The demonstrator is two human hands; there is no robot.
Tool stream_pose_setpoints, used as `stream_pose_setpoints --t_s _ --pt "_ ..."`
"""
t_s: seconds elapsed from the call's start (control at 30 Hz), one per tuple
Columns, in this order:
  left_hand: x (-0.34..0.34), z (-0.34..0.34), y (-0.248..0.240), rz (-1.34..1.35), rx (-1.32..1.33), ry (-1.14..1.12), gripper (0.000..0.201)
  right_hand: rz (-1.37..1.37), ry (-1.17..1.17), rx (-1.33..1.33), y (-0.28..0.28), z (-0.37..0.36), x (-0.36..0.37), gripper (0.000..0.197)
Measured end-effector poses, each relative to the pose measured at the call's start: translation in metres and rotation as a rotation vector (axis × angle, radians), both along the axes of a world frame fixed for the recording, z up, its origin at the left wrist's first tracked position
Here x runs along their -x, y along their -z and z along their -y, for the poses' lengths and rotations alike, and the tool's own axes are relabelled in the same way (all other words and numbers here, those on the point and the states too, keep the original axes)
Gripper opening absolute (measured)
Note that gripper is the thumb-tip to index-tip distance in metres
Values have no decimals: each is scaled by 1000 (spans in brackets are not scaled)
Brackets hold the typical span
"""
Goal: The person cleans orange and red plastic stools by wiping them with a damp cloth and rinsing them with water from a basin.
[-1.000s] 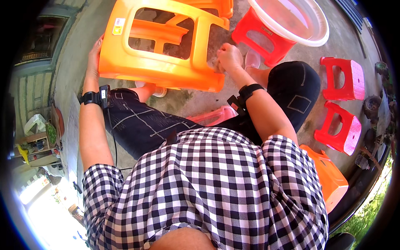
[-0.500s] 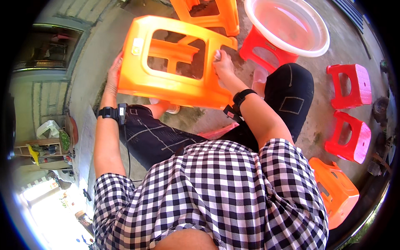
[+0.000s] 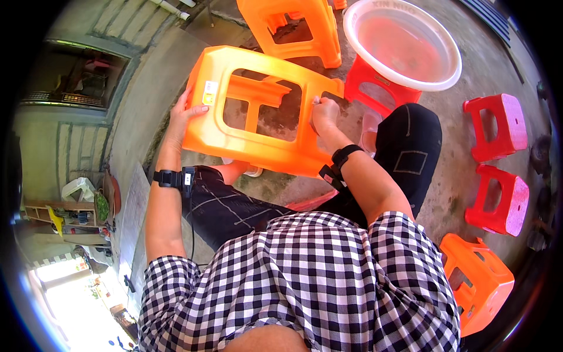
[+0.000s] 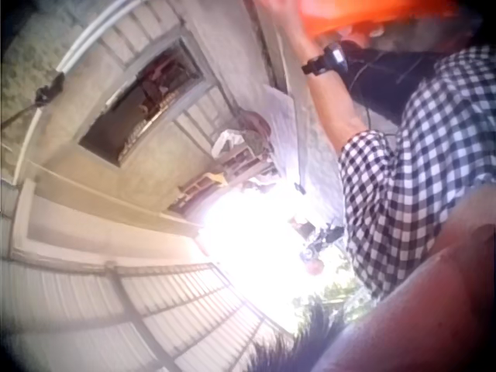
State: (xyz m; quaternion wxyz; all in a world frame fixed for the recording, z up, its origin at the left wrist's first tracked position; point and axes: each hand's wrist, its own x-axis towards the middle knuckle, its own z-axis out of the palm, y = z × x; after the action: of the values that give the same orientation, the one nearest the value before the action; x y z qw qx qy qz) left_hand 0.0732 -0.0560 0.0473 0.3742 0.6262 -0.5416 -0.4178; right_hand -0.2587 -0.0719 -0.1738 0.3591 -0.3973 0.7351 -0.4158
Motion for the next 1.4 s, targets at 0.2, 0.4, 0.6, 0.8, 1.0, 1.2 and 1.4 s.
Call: stream_pose_setpoints --t_s 0.2,0.4,0.6,0.8,1.0,1.2,1.4 --pt "-9 -50 -8 77 136 48 97 435 -172 344 -56 43 -7 22" --pt "-4 -82 -17 236 170 86 101 67 -423 552 -107 27 -48 29" --pt "-8 -89 -9 133 163 73 102 -150 -635 994 -193 -14 -113 40" --pt "-15 -87 -6 159 173 59 100 -701 -468 595 -138 -3 -97 43" --pt "-24 -88 -11 -113 74 -21 98 -633 -337 8 -41 26 -19 43" --pt "-28 -84 -3 -63 103 6 99 -583 -405 564 -59 29 -43 36" --pt "-14 -94 -11 -132 40 -18 98 -407 -518 795 -123 -5 -84 43"
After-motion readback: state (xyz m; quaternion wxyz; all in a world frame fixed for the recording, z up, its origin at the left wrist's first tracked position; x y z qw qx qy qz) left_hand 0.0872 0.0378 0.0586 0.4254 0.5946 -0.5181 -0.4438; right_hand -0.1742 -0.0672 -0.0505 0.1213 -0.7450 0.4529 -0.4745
